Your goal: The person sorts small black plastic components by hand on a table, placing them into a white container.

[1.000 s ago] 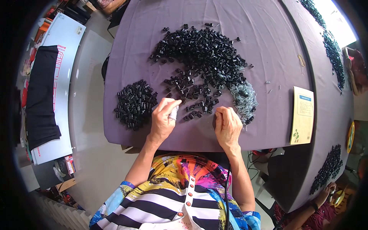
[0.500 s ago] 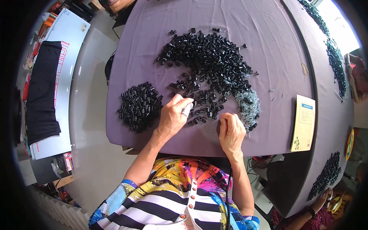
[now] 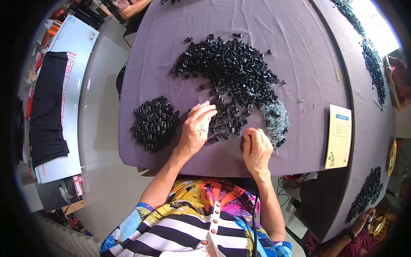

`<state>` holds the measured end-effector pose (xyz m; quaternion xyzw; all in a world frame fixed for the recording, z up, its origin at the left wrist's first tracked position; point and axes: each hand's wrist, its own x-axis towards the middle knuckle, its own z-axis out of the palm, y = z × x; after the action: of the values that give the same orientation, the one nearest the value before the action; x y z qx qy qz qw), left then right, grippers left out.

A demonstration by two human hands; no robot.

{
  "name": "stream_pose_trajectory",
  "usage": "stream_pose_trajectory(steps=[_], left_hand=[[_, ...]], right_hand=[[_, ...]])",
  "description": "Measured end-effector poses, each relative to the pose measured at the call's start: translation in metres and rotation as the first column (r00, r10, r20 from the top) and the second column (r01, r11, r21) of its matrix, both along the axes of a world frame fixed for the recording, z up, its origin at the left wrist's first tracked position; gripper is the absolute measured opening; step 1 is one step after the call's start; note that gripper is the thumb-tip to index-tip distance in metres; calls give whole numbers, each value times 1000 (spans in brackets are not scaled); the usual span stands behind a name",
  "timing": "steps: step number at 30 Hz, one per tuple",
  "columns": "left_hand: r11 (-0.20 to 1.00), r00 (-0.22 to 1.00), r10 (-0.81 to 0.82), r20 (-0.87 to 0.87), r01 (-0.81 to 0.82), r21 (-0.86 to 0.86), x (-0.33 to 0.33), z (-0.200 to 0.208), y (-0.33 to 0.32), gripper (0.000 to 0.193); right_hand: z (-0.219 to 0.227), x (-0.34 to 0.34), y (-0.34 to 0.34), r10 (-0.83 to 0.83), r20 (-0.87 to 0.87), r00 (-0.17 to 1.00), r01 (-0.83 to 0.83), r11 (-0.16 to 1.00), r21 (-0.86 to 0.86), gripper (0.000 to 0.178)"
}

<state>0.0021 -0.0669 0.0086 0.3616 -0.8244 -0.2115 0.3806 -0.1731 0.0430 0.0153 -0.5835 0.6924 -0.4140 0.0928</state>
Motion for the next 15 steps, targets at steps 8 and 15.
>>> stream_pose_trajectory(steps=[8,15], left_hand=[[961,921,252,-298,-202,190,19,11,-17,30],[900,888,310,-339,-160,406,15,6,-19,25]], right_hand=[[1,0,-1,2,-1,1000,-2,1000,-1,5],[1,0,0,-4,-1,1000,4,1000,-1,5]])
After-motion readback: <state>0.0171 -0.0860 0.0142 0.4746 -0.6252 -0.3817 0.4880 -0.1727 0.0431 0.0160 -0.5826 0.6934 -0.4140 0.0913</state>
